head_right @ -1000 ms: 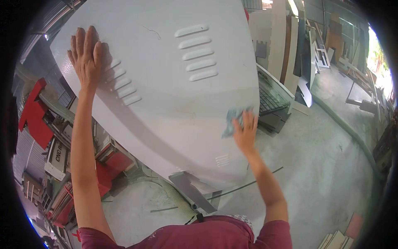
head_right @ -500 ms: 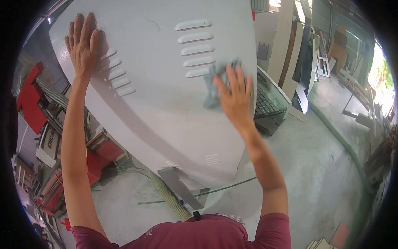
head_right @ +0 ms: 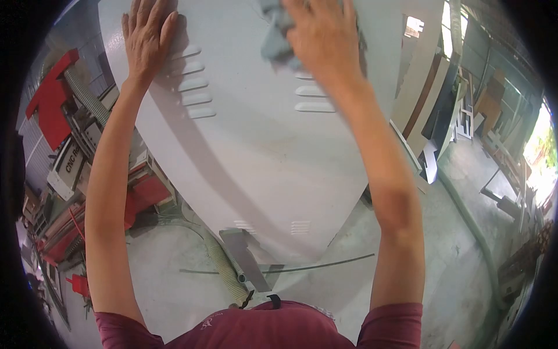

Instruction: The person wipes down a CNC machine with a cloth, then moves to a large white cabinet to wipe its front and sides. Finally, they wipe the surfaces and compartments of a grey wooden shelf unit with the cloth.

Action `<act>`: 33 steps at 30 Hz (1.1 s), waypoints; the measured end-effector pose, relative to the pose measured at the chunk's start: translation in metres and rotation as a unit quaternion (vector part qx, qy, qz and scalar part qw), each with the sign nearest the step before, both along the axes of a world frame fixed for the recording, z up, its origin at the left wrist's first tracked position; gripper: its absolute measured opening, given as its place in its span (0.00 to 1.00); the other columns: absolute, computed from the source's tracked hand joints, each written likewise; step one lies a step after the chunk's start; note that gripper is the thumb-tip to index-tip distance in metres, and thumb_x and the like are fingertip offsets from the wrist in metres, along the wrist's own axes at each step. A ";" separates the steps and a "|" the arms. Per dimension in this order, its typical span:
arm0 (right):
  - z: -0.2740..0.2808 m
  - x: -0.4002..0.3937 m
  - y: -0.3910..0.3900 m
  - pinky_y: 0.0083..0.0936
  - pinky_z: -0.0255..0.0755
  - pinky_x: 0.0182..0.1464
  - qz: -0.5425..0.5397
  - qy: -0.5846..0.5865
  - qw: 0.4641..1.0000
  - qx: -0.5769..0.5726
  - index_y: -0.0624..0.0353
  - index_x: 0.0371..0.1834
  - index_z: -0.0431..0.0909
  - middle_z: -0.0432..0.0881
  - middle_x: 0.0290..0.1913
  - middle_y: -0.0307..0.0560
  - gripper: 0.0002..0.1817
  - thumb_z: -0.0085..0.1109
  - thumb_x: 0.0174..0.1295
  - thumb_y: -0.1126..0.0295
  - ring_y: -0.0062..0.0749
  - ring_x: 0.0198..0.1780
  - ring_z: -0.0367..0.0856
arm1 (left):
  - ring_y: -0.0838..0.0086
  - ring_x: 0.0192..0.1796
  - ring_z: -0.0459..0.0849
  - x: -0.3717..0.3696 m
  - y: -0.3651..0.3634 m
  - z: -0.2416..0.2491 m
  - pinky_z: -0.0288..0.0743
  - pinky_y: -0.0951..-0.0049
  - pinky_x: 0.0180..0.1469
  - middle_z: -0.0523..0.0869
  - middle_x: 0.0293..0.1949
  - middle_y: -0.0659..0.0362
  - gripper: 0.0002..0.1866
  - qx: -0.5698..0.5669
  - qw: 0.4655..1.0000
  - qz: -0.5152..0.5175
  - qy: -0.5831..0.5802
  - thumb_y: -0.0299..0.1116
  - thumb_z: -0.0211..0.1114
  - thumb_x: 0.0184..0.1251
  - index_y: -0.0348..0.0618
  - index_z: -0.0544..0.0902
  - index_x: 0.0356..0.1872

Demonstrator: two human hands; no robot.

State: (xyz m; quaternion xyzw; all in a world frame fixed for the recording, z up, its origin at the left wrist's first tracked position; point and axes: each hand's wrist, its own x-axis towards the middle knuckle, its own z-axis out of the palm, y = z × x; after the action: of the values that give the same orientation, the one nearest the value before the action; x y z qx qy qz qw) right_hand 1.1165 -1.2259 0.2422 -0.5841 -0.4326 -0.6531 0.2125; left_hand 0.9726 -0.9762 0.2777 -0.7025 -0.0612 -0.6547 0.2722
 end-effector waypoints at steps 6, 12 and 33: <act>-0.145 0.008 0.007 0.48 0.50 0.68 -0.006 -0.042 0.990 -0.138 0.39 0.65 0.65 0.62 0.69 0.40 0.34 0.54 0.52 0.74 0.38 0.70 0.60 | 0.59 0.75 0.47 -0.001 0.001 -0.001 0.34 0.53 0.73 0.55 0.73 0.55 0.28 0.005 1.000 -0.004 0.000 0.51 0.44 0.69 0.54 0.65 0.68; -0.324 0.009 -0.028 0.46 0.35 0.73 -0.014 -0.092 0.884 -0.458 0.38 0.70 0.58 0.52 0.74 0.39 0.31 0.47 0.60 0.65 0.35 0.75 0.49 | 0.59 0.75 0.48 -0.002 0.000 -0.001 0.35 0.52 0.73 0.55 0.72 0.55 0.29 0.004 1.000 0.001 -0.003 0.52 0.43 0.69 0.53 0.65 0.68; 0.009 -0.019 0.050 0.48 0.53 0.67 0.064 -0.095 0.992 -0.045 0.36 0.62 0.68 0.65 0.67 0.41 0.34 0.60 0.49 0.76 0.40 0.67 0.63 | 0.55 0.74 0.48 -0.007 -0.001 -0.001 0.34 0.48 0.72 0.55 0.72 0.52 0.28 -0.010 1.000 -0.005 0.004 0.51 0.46 0.69 0.56 0.65 0.68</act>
State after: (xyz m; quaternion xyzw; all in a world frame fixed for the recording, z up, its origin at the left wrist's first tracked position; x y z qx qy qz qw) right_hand 1.0976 -1.1758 0.2508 -0.4996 -0.5159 -0.6707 0.1853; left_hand 0.9657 -0.9770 0.2766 -0.7080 -0.0636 -0.6526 0.2623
